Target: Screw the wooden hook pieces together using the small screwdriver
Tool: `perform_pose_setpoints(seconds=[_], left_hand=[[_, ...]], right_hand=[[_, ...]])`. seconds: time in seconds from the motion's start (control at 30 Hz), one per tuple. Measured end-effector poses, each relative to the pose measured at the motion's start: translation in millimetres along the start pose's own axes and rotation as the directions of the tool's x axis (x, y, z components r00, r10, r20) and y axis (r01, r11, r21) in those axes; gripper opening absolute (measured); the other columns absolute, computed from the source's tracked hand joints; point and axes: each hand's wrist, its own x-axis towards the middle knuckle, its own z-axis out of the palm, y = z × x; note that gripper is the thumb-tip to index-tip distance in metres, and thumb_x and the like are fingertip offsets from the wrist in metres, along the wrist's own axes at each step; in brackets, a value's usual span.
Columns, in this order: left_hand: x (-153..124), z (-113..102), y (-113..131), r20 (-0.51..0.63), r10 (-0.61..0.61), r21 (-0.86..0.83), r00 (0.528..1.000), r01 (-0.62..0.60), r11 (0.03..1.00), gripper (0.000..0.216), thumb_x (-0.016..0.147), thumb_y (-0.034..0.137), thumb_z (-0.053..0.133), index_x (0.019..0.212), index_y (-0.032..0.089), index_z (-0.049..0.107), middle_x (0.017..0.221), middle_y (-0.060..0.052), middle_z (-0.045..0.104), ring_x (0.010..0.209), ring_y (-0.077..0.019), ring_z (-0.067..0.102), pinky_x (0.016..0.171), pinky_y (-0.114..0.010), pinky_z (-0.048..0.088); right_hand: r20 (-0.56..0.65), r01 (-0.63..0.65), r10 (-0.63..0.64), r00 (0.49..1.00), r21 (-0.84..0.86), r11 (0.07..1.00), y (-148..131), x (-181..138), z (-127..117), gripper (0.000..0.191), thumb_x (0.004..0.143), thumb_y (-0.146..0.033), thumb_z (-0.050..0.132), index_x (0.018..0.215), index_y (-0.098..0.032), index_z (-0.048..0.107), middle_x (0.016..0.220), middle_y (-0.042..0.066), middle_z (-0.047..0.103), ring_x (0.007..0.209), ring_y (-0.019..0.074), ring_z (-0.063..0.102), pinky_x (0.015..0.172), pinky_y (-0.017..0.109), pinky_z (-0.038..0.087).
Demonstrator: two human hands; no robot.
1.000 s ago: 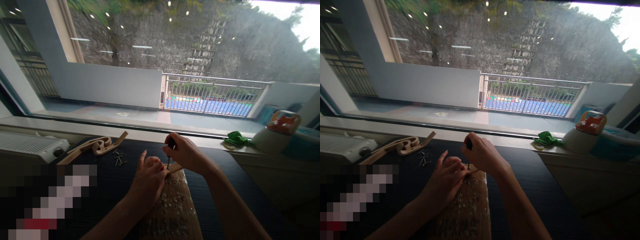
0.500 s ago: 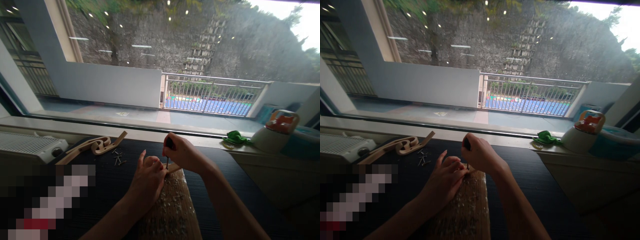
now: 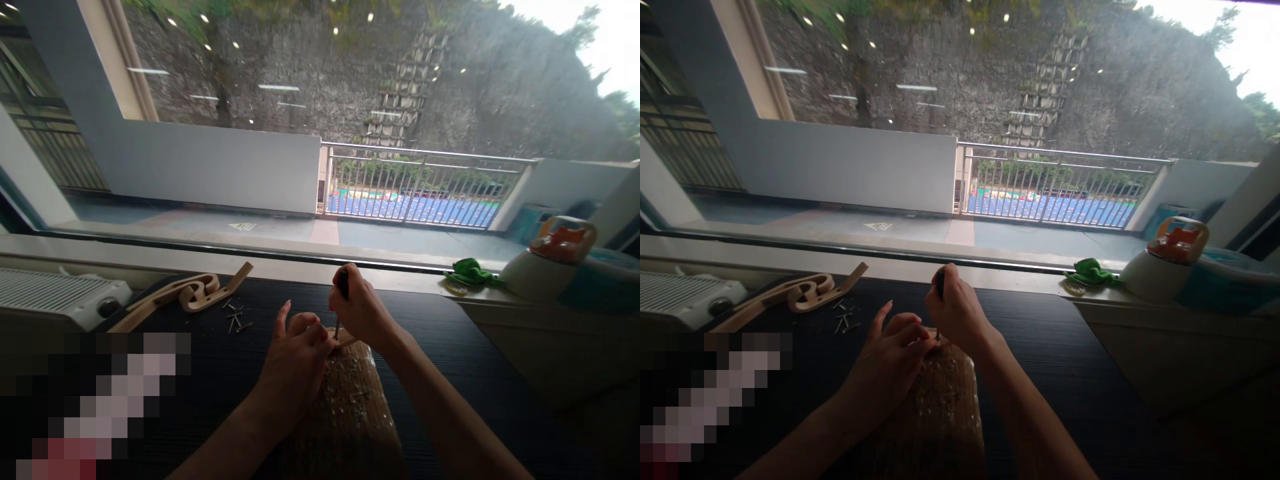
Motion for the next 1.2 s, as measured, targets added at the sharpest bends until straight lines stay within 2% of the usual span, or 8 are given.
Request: perform_pose_setpoints(seconds=[0.23, 0.4, 0.6, 0.8, 1.0, 1.2], left_hand=[[0.1, 0.7, 1.0, -0.025, -0.011, -0.005, 1.000, 0.011, 1.000, 0.025, 0.081, 0.007, 0.050, 0.092, 0.024, 0.065, 0.087, 0.000, 0.067, 0.103, -0.0220, 0.053, 0.107, -0.061, 0.012], [0.0, 4.3, -0.7, -0.095, -0.001, -0.023, 0.996, -0.001, 1.000, 0.019, 0.082, 0.011, 0.053, 0.087, 0.024, 0.065, 0.086, 0.001, 0.068, 0.103, -0.0219, 0.053, 0.108, -0.059, 0.011], [-2.9, 7.2, -2.4, -0.092, 0.018, -0.024, 0.996, -0.021, 1.000, 0.022, 0.080, 0.012, 0.057, 0.095, 0.026, 0.064, 0.095, 0.001, 0.069, 0.105, -0.0220, 0.052, 0.109, -0.059, 0.009], [-2.3, 4.8, -0.6, -0.063, 0.021, -0.048, 0.998, -0.024, 0.999, 0.031, 0.077, 0.010, 0.057, 0.102, 0.027, 0.064, 0.099, 0.001, 0.069, 0.106, -0.0234, 0.051, 0.109, -0.060, 0.006], [-2.9, 4.9, 1.1, -0.062, 0.021, -0.066, 0.998, -0.025, 0.998, 0.034, 0.078, 0.008, 0.053, 0.104, 0.027, 0.064, 0.101, 0.001, 0.069, 0.108, -0.0244, 0.049, 0.109, -0.060, 0.007], [-2.4, 3.8, 1.3, -0.039, 0.022, -0.028, 0.999, -0.023, 0.999, 0.032, 0.079, 0.008, 0.052, 0.103, 0.025, 0.065, 0.102, 0.001, 0.069, 0.107, -0.0245, 0.050, 0.109, -0.060, 0.008]], right_hand=[[-0.011, -0.058, 0.061, 0.998, 0.182, 0.982, 16.8, 2.4, -0.5, 0.007, 0.079, -0.023, 0.043, 0.083, -0.023, 0.037, 0.057, -0.004, 0.057, 0.054, 0.0122, 0.051, 0.055, 0.025, 0.038], [0.073, -0.139, 0.127, 0.989, 0.206, 0.969, 20.7, 10.5, -2.1, 0.008, 0.078, -0.023, 0.044, 0.082, -0.022, 0.038, 0.059, -0.005, 0.059, 0.046, 0.0094, 0.046, 0.049, 0.024, 0.037], [0.255, -0.085, 0.033, 0.966, 0.196, 0.977, 7.7, 17.2, -12.9, 0.009, 0.079, -0.025, 0.048, 0.085, -0.021, 0.043, 0.063, -0.002, 0.063, 0.058, 0.0118, 0.053, 0.055, 0.025, 0.040], [0.381, -0.006, -0.075, 0.922, 0.207, 0.978, -6.6, 3.6, -32.3, 0.014, 0.082, -0.025, 0.047, 0.094, -0.020, 0.052, 0.077, 0.001, 0.064, 0.064, 0.0106, 0.053, 0.058, 0.025, 0.041], [0.245, 0.045, -0.068, 0.967, 0.099, 0.994, -8.0, -3.8, -37.6, 0.026, 0.080, -0.026, 0.053, 0.106, -0.022, 0.053, 0.075, -0.001, 0.058, 0.065, 0.0107, 0.051, 0.059, 0.025, 0.040], [0.224, 0.076, -0.085, 0.971, 0.047, 0.996, -9.3, -3.2, -37.1, 0.012, 0.079, -0.026, 0.055, 0.089, -0.021, 0.053, 0.068, -0.003, 0.055, 0.059, 0.0090, 0.047, 0.054, 0.024, 0.035]])
